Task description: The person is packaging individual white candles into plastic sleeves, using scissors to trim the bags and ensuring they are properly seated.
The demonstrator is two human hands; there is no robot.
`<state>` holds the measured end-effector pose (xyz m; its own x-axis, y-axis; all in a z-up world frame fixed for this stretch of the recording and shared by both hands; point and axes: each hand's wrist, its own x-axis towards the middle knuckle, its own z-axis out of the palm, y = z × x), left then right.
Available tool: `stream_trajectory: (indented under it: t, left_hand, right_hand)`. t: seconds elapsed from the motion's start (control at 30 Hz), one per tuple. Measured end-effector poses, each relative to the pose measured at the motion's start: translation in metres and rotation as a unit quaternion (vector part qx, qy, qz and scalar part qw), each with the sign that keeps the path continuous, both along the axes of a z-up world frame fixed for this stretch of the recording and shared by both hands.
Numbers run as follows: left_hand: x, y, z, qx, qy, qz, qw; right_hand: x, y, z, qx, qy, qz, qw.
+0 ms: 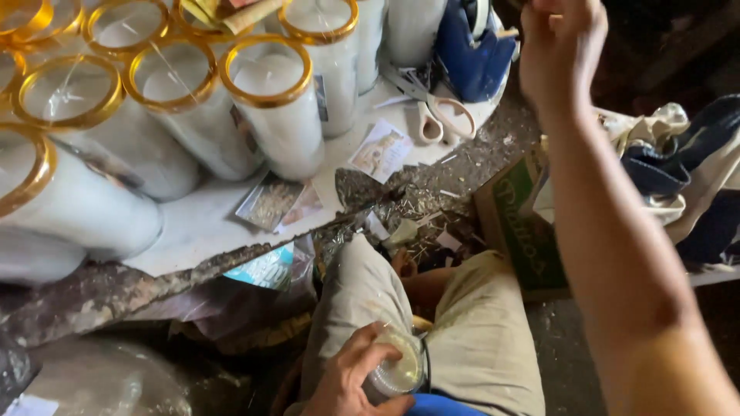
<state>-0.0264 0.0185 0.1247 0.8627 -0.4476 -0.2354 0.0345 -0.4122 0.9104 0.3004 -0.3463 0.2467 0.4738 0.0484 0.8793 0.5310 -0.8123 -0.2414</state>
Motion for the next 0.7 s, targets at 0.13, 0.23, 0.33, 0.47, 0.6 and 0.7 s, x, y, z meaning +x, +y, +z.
stream_trajectory:
  t: [0.13, 0.23, 0.33, 0.47, 0.6, 0.7]
  left_hand:
    - [-0.009, 0.003, -0.034, -0.204, 0.202, 0.098, 0.953]
    - [-0.002, 0.004, -0.021, -0.129, 0.222, 0.099, 0.961]
    - [0.007, 0.001, 0.009, -0.033, 0.167, 0.089, 0.981]
    - [-0.003, 0.006, -0.041, -0.041, -0.071, 0.071, 0.994]
    - [-0.003, 0.007, -0.042, -0.024, 0.040, 0.072, 0.996]
    - [0.000, 0.006, -0.031, 0.016, 0.023, 0.069, 0.997]
  right_hand:
    - [0.016, 0.036, 0.056, 0.278, 0.472, -0.119, 0.828]
    - [0.062, -0.013, 0.013, 0.213, 0.402, -0.036, 0.890]
    - [0.084, -0.046, -0.016, 0.394, 0.231, 0.075, 0.887]
    - [-0.039, 0.008, 0.024, 0.331, 0.228, 0.266, 0.876]
    - [-0.065, 0.019, -0.001, 0.462, 0.261, 0.180, 0.828]
    - [-0.051, 0.015, -0.013, 0.360, 0.263, 0.100, 0.889]
